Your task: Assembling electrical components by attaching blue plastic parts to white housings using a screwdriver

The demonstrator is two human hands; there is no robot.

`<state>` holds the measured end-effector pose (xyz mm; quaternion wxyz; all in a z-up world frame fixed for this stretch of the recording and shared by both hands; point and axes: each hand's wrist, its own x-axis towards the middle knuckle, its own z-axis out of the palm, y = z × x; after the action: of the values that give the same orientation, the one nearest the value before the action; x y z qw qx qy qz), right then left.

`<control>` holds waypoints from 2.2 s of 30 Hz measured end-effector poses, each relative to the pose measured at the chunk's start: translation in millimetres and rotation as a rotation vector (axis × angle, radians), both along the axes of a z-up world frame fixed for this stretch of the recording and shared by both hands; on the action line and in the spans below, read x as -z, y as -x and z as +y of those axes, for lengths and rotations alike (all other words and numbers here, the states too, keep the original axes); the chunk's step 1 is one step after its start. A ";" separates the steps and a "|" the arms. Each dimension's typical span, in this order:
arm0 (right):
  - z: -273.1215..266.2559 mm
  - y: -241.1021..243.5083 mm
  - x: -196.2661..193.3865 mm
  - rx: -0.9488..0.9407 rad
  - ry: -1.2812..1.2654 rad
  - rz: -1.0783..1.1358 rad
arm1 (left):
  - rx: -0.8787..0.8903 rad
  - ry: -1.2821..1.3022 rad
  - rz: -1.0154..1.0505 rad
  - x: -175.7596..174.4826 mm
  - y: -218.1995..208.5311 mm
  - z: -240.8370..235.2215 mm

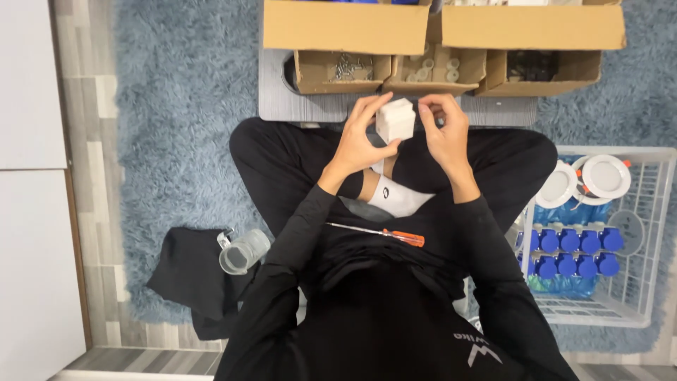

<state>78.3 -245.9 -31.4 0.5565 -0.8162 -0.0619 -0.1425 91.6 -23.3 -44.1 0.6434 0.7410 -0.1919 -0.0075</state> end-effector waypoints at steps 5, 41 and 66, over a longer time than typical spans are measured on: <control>-4.8 2.0 2.7 0.012 -0.019 0.018 | -0.008 -0.017 -0.042 25.6 -9.4 -2.0; 41.4 -22.3 -19.7 -0.112 0.426 -0.079 | 0.041 -0.074 0.130 29.0 -17.3 6.4; 33.3 -24.5 -7.8 -0.104 0.337 -0.066 | 0.023 -0.072 0.149 18.7 -13.5 2.0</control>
<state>102.8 -212.6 -23.6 0.4160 -0.8886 -0.1453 -0.1277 105.0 -21.3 -62.8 0.6287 0.7588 -0.1517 -0.0771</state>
